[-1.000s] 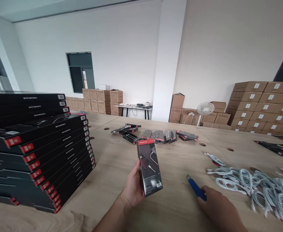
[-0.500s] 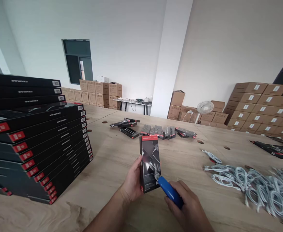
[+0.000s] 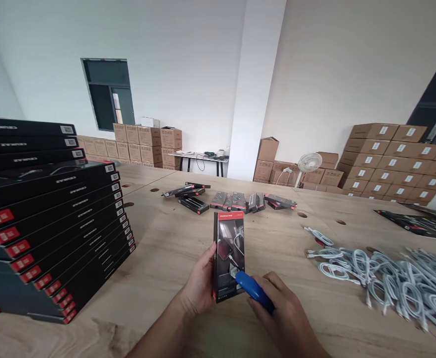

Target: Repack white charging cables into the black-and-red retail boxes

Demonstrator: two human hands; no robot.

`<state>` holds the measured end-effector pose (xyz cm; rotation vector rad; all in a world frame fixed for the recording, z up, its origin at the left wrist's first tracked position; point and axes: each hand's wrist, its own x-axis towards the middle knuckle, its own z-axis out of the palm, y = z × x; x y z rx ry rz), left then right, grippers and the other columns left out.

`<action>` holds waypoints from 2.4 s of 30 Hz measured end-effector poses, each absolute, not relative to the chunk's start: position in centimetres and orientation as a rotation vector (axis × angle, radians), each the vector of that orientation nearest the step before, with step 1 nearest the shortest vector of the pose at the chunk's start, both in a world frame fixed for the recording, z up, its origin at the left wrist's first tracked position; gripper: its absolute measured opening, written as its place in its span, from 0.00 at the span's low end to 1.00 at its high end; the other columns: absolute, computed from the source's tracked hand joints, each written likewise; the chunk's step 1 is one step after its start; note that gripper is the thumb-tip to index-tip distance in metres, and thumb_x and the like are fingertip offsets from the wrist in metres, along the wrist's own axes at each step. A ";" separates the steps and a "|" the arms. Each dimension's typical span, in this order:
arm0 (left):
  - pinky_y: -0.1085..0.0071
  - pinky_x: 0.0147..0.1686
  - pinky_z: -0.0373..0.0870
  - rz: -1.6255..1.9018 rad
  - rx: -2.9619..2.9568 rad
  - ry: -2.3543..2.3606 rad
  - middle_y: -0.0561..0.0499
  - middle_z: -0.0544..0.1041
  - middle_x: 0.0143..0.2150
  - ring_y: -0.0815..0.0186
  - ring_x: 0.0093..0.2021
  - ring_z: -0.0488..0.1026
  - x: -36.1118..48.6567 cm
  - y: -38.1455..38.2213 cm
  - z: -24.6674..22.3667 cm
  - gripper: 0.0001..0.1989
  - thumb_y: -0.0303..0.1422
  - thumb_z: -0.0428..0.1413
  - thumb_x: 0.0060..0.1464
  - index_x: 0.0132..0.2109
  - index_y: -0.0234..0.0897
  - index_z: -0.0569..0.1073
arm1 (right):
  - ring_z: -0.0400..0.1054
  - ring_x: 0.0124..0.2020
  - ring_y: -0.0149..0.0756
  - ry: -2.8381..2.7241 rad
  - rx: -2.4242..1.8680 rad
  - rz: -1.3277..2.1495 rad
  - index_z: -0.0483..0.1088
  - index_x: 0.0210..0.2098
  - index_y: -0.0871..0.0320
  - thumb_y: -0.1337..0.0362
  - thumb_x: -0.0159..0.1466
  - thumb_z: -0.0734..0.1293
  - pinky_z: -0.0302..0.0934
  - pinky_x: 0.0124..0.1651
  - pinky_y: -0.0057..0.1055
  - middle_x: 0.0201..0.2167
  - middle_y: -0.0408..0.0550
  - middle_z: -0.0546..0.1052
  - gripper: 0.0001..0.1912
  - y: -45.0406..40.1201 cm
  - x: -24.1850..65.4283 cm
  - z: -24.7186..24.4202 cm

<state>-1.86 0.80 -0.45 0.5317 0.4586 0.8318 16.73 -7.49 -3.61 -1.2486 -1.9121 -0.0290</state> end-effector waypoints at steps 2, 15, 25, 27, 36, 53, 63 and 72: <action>0.63 0.43 0.75 0.838 0.530 0.456 0.38 0.84 0.42 0.57 0.36 0.81 -1.9 0.8 -0.5 0.28 0.50 0.48 0.64 0.49 0.28 0.78 | 0.76 0.36 0.37 -1.916 -1.251 -0.021 0.73 0.50 0.51 0.65 0.67 0.66 0.72 0.38 0.27 0.37 0.47 0.77 0.12 -7.5 16.8 -3.7; 0.59 0.47 0.75 0.849 0.503 0.452 0.37 0.84 0.41 0.54 0.38 0.81 -1.7 0.5 0.1 0.28 0.49 0.45 0.66 0.51 0.28 0.78 | 0.75 0.37 0.37 -1.905 -1.235 0.068 0.73 0.52 0.51 0.68 0.66 0.67 0.71 0.39 0.28 0.38 0.46 0.76 0.15 -7.4 16.6 -3.7; 0.68 0.38 0.77 0.643 0.588 0.606 0.39 0.85 0.38 0.59 0.34 0.82 -0.8 -0.3 -1.1 0.31 0.54 0.49 0.64 0.45 0.28 0.80 | 0.73 0.33 0.37 -1.616 -1.288 -0.019 0.75 0.46 0.55 0.60 0.70 0.65 0.68 0.35 0.28 0.33 0.46 0.75 0.09 -7.2 17.6 -3.3; 0.68 0.38 0.77 0.618 0.588 0.628 0.39 0.84 0.38 0.59 0.33 0.82 -0.4 -0.6 -1.1 0.32 0.55 0.49 0.63 0.44 0.28 0.80 | 0.73 0.33 0.38 -1.564 -1.302 -0.066 0.74 0.47 0.56 0.59 0.70 0.65 0.67 0.36 0.29 0.34 0.47 0.75 0.11 -7.1 18.6 -2.8; 0.65 0.44 0.77 0.779 0.548 0.502 0.38 0.84 0.39 0.58 0.37 0.81 -1.2 1.0 -1.4 0.35 0.58 0.49 0.61 0.46 0.26 0.80 | 0.73 0.37 0.37 -1.912 -1.292 0.158 0.74 0.47 0.52 0.69 0.65 0.65 0.67 0.39 0.29 0.36 0.46 0.74 0.12 -7.8 17.7 -2.0; 0.62 0.45 0.77 0.787 0.579 0.508 0.36 0.84 0.40 0.56 0.37 0.81 -1.3 0.7 -1.3 0.36 0.58 0.47 0.62 0.47 0.25 0.79 | 0.73 0.36 0.37 -1.924 -1.287 0.143 0.75 0.46 0.52 0.69 0.65 0.66 0.67 0.38 0.28 0.36 0.46 0.74 0.12 -7.6 17.3 -2.6; 0.71 0.32 0.75 0.629 0.614 0.704 0.41 0.83 0.32 0.63 0.28 0.78 0.1 -0.7 -1.1 0.35 0.62 0.49 0.58 0.35 0.30 0.80 | 0.73 0.33 0.38 -1.708 -1.292 -0.028 0.75 0.47 0.55 0.62 0.70 0.64 0.69 0.35 0.30 0.34 0.48 0.75 0.10 -7.7 17.6 -2.4; 0.72 0.34 0.74 0.467 0.624 0.757 0.40 0.82 0.31 0.64 0.29 0.78 -0.9 -1.0 -0.1 0.41 0.66 0.45 0.56 0.32 0.29 0.80 | 0.75 0.34 0.39 -1.765 -1.256 -0.191 0.74 0.48 0.55 0.62 0.70 0.65 0.71 0.36 0.32 0.36 0.50 0.76 0.09 -7.9 17.7 -2.5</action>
